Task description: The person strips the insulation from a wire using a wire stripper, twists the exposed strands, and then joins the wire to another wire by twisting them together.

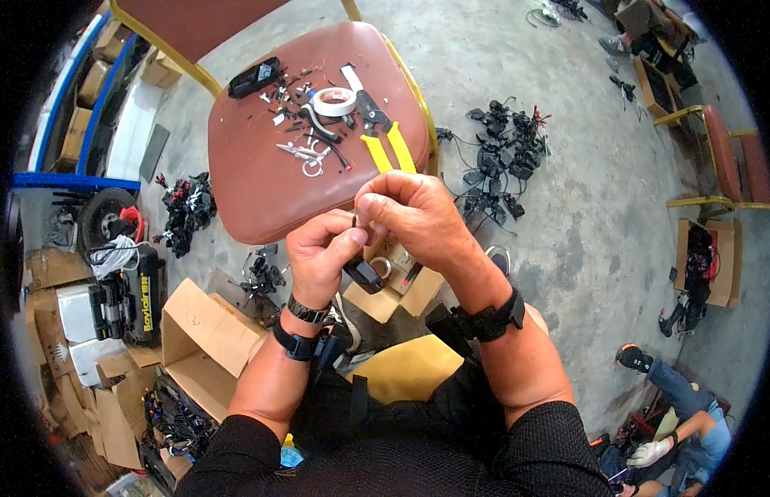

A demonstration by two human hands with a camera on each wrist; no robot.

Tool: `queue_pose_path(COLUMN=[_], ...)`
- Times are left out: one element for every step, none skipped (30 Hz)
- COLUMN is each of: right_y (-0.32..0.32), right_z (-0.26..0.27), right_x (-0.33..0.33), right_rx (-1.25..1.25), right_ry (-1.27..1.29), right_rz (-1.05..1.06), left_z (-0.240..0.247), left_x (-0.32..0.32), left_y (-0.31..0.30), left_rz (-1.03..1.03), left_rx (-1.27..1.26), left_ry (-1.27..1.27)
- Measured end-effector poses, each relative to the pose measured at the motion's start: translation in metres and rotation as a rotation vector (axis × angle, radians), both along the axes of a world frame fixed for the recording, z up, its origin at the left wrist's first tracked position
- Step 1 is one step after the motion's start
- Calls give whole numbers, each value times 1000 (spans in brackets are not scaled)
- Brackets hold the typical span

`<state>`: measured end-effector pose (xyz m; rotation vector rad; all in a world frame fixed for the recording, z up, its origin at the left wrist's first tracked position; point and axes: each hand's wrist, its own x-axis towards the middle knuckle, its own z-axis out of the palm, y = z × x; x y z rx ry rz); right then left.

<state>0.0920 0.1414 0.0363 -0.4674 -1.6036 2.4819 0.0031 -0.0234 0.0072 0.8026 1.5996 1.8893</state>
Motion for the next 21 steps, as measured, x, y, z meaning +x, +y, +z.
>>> queue_pose_path(right_y=[-1, -1, -1, -2, -3, -4, -4, -5, -6, -6, -7, -7, -8, -8, -8, -8, -7, -5, -3, 2, 4], right_z=[0, 1, 1, 1, 1, 1, 1, 1, 1, 0, -1, -2, -3, -2, -1, 1, 0, -4, -9, -16, -13], right_x=[0, 0, 0, 1, 2, 2, 2, 2, 2, 2, 2, 2, 2, 2, 2, 1, 1, 1, 2, 3, 3], right_rx=[-4, 14, 33, 51, 77, 103, 130, 158, 187, 216, 242, 268, 292, 288, 285, 283, 323, 363, 402, 488, 506], right_ry=[6, 0, -7, -15, -16, -16, -16, -28, -40, -53, -67, -83, -99, -104, -108, -109, -117, -127, -138, -93, -80], right_rz=[-4, -8, -12, -16, -21, -26, -30, -36, -42, -48, -49, -50, -52, -53, -53, -53, -78, -104, -128, -176, -226], left_z=[1, 1, 0, -1, -2, -3, -3, -3, -2, -1, -1, 0, 2, 3, 3, 2, 2, 3, 3, 3, 3], left_x=[1, 1, 1, 1, 1, 1, 1, 1, 1, 1, 2, 2, 3, 4, 4, 4, 4, 3, 3, 3, 3], left_y=[0, 0, 0, 1, 1, 1, 0, 0, 1, 1, 1, 1, 1, 0, 0, 1, 2, 2, 2, 2, 2], left_rz=[8, 17, 24, 30, 36, 33, 30, 28, 36, 44, 51, 59, 66, 74, 86, 100, 115, 115, 116, 118, 118], left_rx=[-4, -9, -2, 4, 10, 16, 22, 29, 24, 20, 14, 4, -7, -19, -35, -50, -63, -67, -72, -77, -71], left_ry=[-17, -35, -32, -29, -26, -43, -58, -72, -65, -58, -53, -75, -98, -121, -104, -86, -65, -48, -32, -18, -4])
